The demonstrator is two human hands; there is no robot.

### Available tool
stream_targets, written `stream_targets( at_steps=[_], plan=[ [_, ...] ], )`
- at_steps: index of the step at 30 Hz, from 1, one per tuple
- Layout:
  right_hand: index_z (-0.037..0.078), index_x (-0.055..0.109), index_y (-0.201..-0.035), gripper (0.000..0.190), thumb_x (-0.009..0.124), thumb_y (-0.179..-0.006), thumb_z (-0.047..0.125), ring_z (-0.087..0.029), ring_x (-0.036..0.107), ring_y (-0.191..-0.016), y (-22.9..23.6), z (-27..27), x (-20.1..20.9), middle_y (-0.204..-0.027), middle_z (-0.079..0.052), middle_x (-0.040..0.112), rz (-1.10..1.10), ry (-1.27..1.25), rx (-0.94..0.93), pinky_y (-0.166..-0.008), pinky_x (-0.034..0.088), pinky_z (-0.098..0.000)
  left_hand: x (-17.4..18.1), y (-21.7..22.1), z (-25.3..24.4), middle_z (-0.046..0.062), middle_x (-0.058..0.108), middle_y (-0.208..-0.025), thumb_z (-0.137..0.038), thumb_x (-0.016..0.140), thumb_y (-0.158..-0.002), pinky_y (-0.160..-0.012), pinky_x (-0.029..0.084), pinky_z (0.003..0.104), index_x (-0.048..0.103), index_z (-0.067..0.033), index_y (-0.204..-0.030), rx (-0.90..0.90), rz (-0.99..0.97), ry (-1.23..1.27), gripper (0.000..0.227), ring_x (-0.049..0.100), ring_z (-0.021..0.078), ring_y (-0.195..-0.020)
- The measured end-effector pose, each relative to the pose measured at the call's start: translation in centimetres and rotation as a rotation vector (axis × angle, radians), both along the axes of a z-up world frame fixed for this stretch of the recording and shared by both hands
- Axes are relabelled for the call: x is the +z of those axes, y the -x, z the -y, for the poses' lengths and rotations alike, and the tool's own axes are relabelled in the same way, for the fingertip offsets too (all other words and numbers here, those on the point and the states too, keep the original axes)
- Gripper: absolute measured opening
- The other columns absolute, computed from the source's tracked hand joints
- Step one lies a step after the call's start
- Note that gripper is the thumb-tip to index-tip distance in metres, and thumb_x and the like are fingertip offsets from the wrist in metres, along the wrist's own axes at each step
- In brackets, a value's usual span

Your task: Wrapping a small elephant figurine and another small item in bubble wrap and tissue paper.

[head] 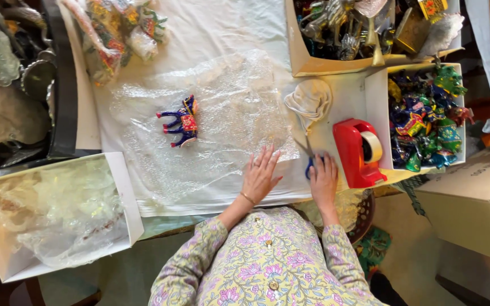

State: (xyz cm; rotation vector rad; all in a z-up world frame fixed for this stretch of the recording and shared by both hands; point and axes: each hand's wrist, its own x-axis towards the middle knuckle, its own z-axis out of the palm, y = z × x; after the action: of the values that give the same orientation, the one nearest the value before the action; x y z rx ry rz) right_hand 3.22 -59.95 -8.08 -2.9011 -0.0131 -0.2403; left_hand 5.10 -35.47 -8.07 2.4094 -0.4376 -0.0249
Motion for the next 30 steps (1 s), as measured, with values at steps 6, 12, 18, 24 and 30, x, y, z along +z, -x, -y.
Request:
stream_targets(
  at_steps=[6,12,18,24,30],
  plan=[
    [-0.001,0.05,-0.145,0.052,0.066,-0.1,0.021,-0.042,0.04,-0.14,2.2,-1.8,1.4,-0.148,-0.026,0.042,0.025,-0.366,-0.134,-0.114,0.036,-0.0487,3.2,-2.6,-1.1,0.02,0.003,-0.17,-0.068,0.062,-0.082,-0.115,-0.001,0.076,0.025,-0.0379,-0.162,-0.439,-0.278,-0.423,0.093,-0.001,0.046,-0.155],
    [-0.001,0.057,-0.14,0.057,0.074,-0.089,0.018,-0.041,0.046,-0.137,2.6,-0.5,1.8,-0.141,-0.019,0.052,-0.002,-0.151,-0.054,-0.116,0.039,-0.0477,-1.9,-1.0,-0.2,0.016,0.026,-0.165,-0.061,0.058,-0.093,-0.109,0.006,0.08,0.042,-0.0273,-0.155,-0.295,0.043,-0.155,0.073,0.017,0.0474,-0.151],
    [0.004,0.066,-0.126,0.061,0.086,-0.078,0.036,-0.033,0.056,-0.116,1.6,-0.4,3.6,-0.122,-0.011,0.066,-0.102,0.015,-0.181,-0.102,0.046,-0.0462,-0.9,-3.9,-0.6,0.007,0.055,-0.15,-0.039,0.061,-0.102,-0.118,0.032,0.049,0.063,-0.0151,-0.138,-0.141,0.123,-0.019,0.043,0.045,0.0246,-0.145],
    [0.002,0.072,-0.11,0.062,0.089,-0.069,0.046,-0.032,0.071,-0.096,0.2,0.8,5.5,-0.109,-0.014,0.072,-0.385,0.001,-0.281,-0.086,0.056,-0.0408,-2.4,-1.2,1.0,0.0,0.075,-0.117,-0.041,0.065,-0.104,-0.092,0.058,0.033,0.076,-0.0234,-0.117,0.034,-0.449,0.055,0.024,0.072,0.0189,-0.112],
    [0.004,0.069,-0.118,0.048,0.078,-0.082,0.034,-0.022,0.076,-0.088,3.9,2.9,3.0,-0.105,-0.01,0.076,-0.665,-0.846,-0.538,-0.079,0.063,-0.0341,-10.2,1.4,3.4,0.01,0.078,-0.12,-0.03,0.072,-0.097,-0.08,0.063,0.032,0.073,-0.01,-0.122,0.564,-1.654,1.317,0.032,0.078,0.0168,-0.097]
  ],
)
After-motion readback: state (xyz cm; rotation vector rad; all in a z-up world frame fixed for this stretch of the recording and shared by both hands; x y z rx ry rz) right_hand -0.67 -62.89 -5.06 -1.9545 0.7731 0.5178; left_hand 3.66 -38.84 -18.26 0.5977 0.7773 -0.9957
